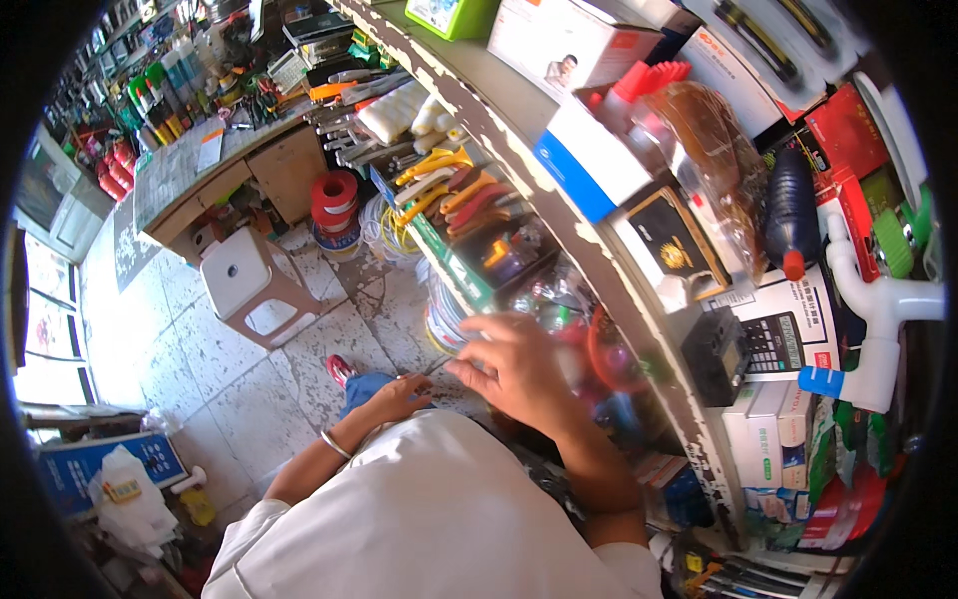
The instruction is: The person assembles small metal keychains by inserting yellow plastic tags and red zip ties, then places them into a blue container. The person also moves around the shop to retrieve and organize items on shelves.
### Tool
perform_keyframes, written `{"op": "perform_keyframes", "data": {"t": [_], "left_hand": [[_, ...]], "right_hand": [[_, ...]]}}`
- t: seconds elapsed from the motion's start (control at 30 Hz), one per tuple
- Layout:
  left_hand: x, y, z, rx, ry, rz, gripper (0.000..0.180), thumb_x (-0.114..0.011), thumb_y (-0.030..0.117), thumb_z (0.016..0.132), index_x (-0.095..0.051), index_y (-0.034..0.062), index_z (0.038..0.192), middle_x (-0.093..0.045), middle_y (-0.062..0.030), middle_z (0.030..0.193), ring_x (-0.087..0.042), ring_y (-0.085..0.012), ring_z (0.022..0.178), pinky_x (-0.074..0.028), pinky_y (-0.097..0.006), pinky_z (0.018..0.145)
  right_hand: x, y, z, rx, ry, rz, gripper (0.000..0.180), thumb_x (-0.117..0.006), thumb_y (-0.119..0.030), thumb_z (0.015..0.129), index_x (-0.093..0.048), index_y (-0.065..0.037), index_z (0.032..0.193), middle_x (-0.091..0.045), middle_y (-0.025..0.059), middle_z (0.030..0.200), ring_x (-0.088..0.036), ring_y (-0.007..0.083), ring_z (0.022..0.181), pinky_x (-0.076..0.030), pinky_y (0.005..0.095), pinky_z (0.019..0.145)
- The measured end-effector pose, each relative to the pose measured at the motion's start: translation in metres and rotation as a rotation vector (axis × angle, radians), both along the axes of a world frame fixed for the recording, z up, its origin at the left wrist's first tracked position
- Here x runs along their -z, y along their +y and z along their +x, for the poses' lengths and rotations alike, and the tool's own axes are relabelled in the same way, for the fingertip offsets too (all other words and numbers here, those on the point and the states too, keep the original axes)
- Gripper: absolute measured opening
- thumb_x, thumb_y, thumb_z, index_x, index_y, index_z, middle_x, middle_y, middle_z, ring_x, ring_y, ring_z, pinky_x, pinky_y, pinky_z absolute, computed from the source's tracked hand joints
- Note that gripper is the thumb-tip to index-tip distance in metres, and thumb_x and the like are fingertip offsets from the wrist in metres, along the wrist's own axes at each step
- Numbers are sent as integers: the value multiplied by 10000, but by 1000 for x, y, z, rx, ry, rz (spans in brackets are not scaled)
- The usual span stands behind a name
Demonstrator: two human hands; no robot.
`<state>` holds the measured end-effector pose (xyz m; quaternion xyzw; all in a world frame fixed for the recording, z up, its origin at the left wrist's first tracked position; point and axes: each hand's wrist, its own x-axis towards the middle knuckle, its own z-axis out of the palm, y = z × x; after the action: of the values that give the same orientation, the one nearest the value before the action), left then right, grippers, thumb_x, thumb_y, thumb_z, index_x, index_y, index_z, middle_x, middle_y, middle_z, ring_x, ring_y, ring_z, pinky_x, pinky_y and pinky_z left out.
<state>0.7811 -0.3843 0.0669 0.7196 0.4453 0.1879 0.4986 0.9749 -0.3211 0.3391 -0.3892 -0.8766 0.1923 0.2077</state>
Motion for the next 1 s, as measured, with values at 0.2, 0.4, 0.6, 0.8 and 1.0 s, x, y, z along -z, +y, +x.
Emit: {"op": "perform_keyframes", "data": {"t": [0.2, 0.4, 0.6, 0.8, 1.0], "left_hand": [[-24, 43, -79, 85, 101, 10, 307, -567, 244, 871, -590, 79, 1129, -605, -166, 1066, -581, -332, 1007, -471, -411, 855], [-28, 39, -215, -205, 214, -96, 337, -587, 243, 867, -571, 60, 1150, -611, -162, 1075, -591, -318, 1007, -479, -404, 853], [-17, 16, -306, -583, 173, -168, 323, -605, 209, 867, -577, 32, 1136, -619, -166, 1078, -618, -315, 972, -490, -388, 849], [-4, -8, -321, -853, 92, -156, 290, -613, 195, 859, -589, 18, 1088, -640, -171, 1031, -648, -298, 917, -508, -380, 797], [-1, -10, -308, -989, 6, -154, 303, -630, 144, 845, -574, -32, 1084, -645, -185, 1035, -659, -285, 919, -520, -359, 782]], "right_hand": [[-110, 28, -120, -438, 17, 432, 412, -639, -179, 819, -573, -94, 1217, -502, 173, 1308, -592, 198, 1006, -477, 337, 818], [-179, 33, -251, -646, 40, 435, 269, -704, -115, 749, -684, -148, 1015, -616, 114, 1154, -625, 219, 977, -525, 334, 770], [-196, 56, -330, -949, -81, 453, 245, -702, -115, 748, -680, -140, 992, -619, 109, 1119, -630, 224, 946, -522, 334, 758], [-200, 105, -372, -1133, -244, 446, 222, -700, -116, 748, -675, -132, 968, -622, 104, 1084, -635, 230, 916, -520, 334, 745], [-211, 131, -380, -1199, -344, 440, 199, -698, -116, 747, -671, -124, 944, -626, 99, 1050, -639, 235, 885, -518, 335, 732]]}}
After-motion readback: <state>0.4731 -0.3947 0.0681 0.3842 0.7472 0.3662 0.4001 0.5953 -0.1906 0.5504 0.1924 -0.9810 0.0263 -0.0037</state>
